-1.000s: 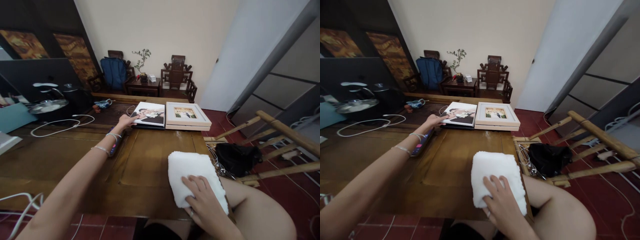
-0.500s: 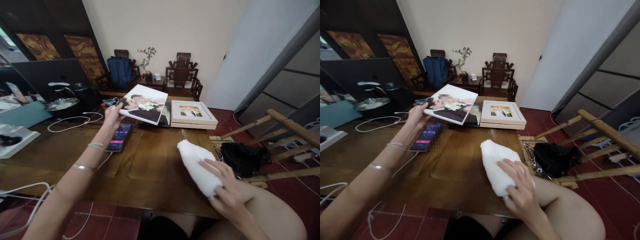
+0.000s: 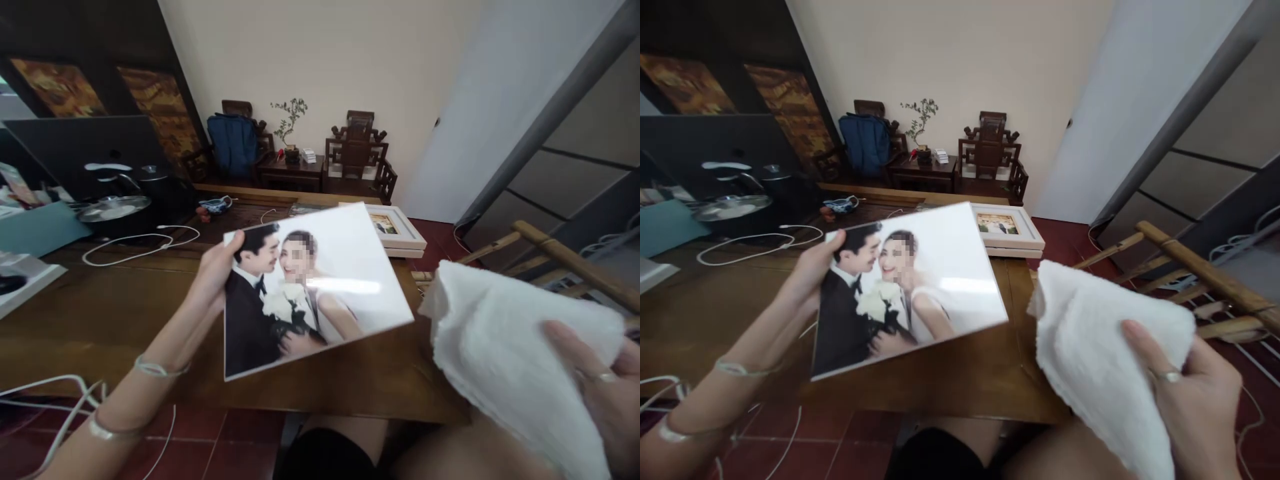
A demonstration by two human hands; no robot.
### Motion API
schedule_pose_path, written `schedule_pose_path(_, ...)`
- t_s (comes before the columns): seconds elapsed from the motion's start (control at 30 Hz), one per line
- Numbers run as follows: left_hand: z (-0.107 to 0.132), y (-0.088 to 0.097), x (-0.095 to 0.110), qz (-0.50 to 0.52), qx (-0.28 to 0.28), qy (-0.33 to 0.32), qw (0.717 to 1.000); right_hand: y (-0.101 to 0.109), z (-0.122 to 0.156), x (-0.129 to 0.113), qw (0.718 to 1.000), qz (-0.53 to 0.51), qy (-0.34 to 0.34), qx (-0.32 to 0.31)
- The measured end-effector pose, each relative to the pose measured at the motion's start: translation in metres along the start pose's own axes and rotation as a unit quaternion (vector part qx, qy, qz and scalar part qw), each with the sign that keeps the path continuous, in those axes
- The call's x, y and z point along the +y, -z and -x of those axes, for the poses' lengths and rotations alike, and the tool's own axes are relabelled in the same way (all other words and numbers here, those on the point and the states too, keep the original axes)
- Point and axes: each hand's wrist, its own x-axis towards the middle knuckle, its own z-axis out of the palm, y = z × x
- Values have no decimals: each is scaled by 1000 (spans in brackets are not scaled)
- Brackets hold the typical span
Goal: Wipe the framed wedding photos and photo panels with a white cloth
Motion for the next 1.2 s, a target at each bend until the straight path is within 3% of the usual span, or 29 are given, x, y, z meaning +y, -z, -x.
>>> schedule_pose_path(0.07,6,-6,-18,-27,-6,42,999,-1,-6,-6,999,-10,-38,-11)
schedule_pose_path(0.17,4,-13,-45,-35,-52,77,995,-3,-15,-15,995,-28,-29,-95)
schedule_pose_path(0.33,-9,-19,-80,-43,-104,122,986,-2,-33,-16,978,97,167,-83)
schedule_pose_path(0.53,-13,-29,-100,-56,-136,138,980,-13,-58,-8,895,199,390,-86)
schedule_pose_path(0.6,-13,-33,-103,-63,-139,139,979,-22,-59,-5,875,203,430,-92)
schedule_pose_path(0.73,-16,-37,-110,-74,-149,126,978,-51,-39,-3,854,230,454,-106)
schedule_pose_path(0.93,-28,-42,-120,-106,-145,89,980,-99,26,-10,804,189,521,-217)
schedule_pose_path(1.03,-32,-43,-122,-133,-141,74,978,-105,54,-14,777,165,537,-285)
schedule_pose_path(1.2,-25,-31,-115,-178,-161,53,969,-102,71,-14,774,160,522,-320)
